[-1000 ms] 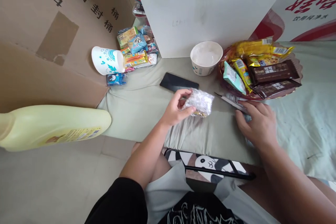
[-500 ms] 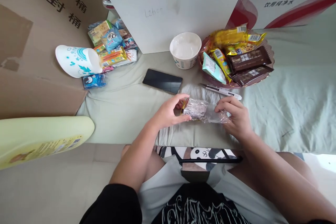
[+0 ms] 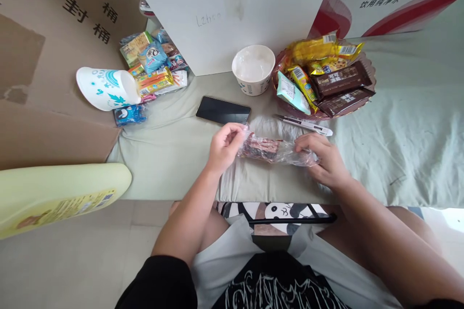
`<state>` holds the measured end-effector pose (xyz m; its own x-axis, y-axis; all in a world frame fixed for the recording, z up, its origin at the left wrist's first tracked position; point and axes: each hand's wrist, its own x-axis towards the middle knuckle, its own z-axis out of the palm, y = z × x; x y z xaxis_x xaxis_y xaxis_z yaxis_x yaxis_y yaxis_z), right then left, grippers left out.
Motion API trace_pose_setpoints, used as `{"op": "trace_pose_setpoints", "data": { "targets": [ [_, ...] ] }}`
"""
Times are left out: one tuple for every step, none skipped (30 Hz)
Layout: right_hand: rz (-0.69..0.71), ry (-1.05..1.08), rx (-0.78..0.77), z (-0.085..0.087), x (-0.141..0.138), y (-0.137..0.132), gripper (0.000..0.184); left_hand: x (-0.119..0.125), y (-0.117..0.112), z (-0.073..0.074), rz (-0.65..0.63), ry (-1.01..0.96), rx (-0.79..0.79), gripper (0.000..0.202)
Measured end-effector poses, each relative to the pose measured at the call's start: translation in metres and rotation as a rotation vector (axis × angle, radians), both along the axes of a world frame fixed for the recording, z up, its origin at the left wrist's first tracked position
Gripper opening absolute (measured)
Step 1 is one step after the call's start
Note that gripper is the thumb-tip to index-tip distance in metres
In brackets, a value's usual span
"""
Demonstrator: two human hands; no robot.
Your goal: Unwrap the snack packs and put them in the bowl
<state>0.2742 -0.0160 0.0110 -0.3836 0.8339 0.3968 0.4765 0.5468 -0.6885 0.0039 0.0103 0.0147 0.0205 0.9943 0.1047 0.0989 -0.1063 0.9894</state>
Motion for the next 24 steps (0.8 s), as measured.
{"op": "trace_pose_setpoints", "data": {
  "targets": [
    [-0.052, -0.009, -0.034, -0.001, 0.002, -0.001, 0.008, -0.002, 0.001, 0.001, 0.058, -0.118, -0.073, 0.017],
    [-0.110, -0.017, -0.069, -0.001, 0.003, -0.002, 0.011, -0.003, 0.003, 0.002, 0.111, -0.221, -0.146, 0.018],
    [-0.164, -0.019, -0.097, -0.001, 0.005, -0.004, 0.014, -0.005, 0.004, 0.002, 0.159, -0.295, -0.207, 0.019],
    [-0.203, -0.012, -0.118, 0.000, 0.007, -0.005, 0.017, -0.006, 0.005, 0.002, 0.204, -0.335, -0.250, 0.018],
    [-0.220, 0.009, -0.125, 0.002, 0.008, -0.006, 0.019, -0.008, 0.006, 0.001, 0.251, -0.340, -0.268, 0.016],
    [-0.210, 0.042, -0.113, 0.003, 0.009, -0.006, 0.020, -0.011, 0.006, -0.001, 0.295, -0.311, -0.251, 0.014],
    [-0.173, 0.077, -0.084, 0.005, 0.010, -0.007, 0.021, -0.014, 0.006, -0.002, 0.338, -0.248, -0.190, 0.012],
    [-0.116, 0.102, -0.042, 0.006, 0.009, -0.006, 0.021, -0.018, 0.005, -0.003, 0.366, -0.152, -0.084, 0.012],
    [-0.055, 0.103, 0.004, 0.007, 0.008, -0.006, 0.023, -0.022, 0.004, -0.003, 0.370, -0.025, 0.056, 0.015],
    [-0.008, 0.076, 0.050, 0.007, 0.006, -0.005, 0.027, -0.025, 0.002, -0.003, 0.344, 0.126, 0.206, 0.019],
    [0.013, 0.023, 0.090, 0.006, 0.004, -0.004, 0.031, -0.028, 0.001, -0.002, 0.287, 0.287, 0.341, 0.026],
    [0.008, -0.045, 0.114, 0.004, 0.001, -0.003, 0.032, -0.030, -0.001, -0.001, 0.199, 0.441, 0.439, 0.033],
    [-0.017, -0.105, 0.124, 0.002, -0.001, -0.002, 0.030, -0.031, -0.003, 0.001, 0.091, 0.575, 0.493, 0.039],
    [-0.047, -0.146, 0.124, 0.000, -0.002, -0.001, 0.022, -0.031, -0.004, 0.003, -0.017, 0.680, 0.507, 0.042],
    [-0.078, -0.164, 0.118, -0.002, -0.003, 0.000, 0.014, -0.030, -0.006, 0.005, -0.104, 0.758, 0.494, 0.041],
    [-0.113, -0.164, 0.110, -0.003, -0.003, 0.000, 0.008, -0.029, -0.007, 0.006, -0.166, 0.812, 0.473, 0.039],
    [-0.158, -0.151, 0.106, -0.004, -0.002, 0.001, 0.008, -0.027, -0.008, 0.007, -0.200, 0.849, 0.458, 0.036],
    [-0.211, -0.133, 0.110, -0.003, -0.001, 0.001, 0.009, -0.026, -0.009, 0.008, -0.211, 0.870, 0.450, 0.033],
    [-0.267, -0.116, 0.117, -0.003, 0.000, 0.001, 0.010, -0.025, -0.009, 0.009, -0.210, 0.874, 0.455, 0.030],
    [-0.320, -0.101, 0.128, -0.002, 0.001, 0.001, 0.009, -0.025, -0.010, 0.009, -0.205, 0.866, 0.474, 0.028],
    [-0.365, -0.090, 0.139, -0.001, 0.001, 0.001, 0.009, -0.024, -0.011, 0.009, -0.199, 0.850, 0.504, 0.026],
    [-0.396, -0.080, 0.149, 0.000, 0.001, 0.001, 0.009, -0.024, -0.012, 0.010, -0.187, 0.835, 0.541, 0.024],
    [-0.418, -0.071, 0.157, 0.001, 0.001, 0.000, 0.008, -0.023, -0.012, 0.010, -0.171, 0.824, 0.576, 0.019],
    [-0.435, -0.061, 0.163, 0.002, 0.000, 0.000, 0.008, -0.022, -0.013, 0.010, -0.149, 0.817, 0.601, 0.013]
  ]
}}
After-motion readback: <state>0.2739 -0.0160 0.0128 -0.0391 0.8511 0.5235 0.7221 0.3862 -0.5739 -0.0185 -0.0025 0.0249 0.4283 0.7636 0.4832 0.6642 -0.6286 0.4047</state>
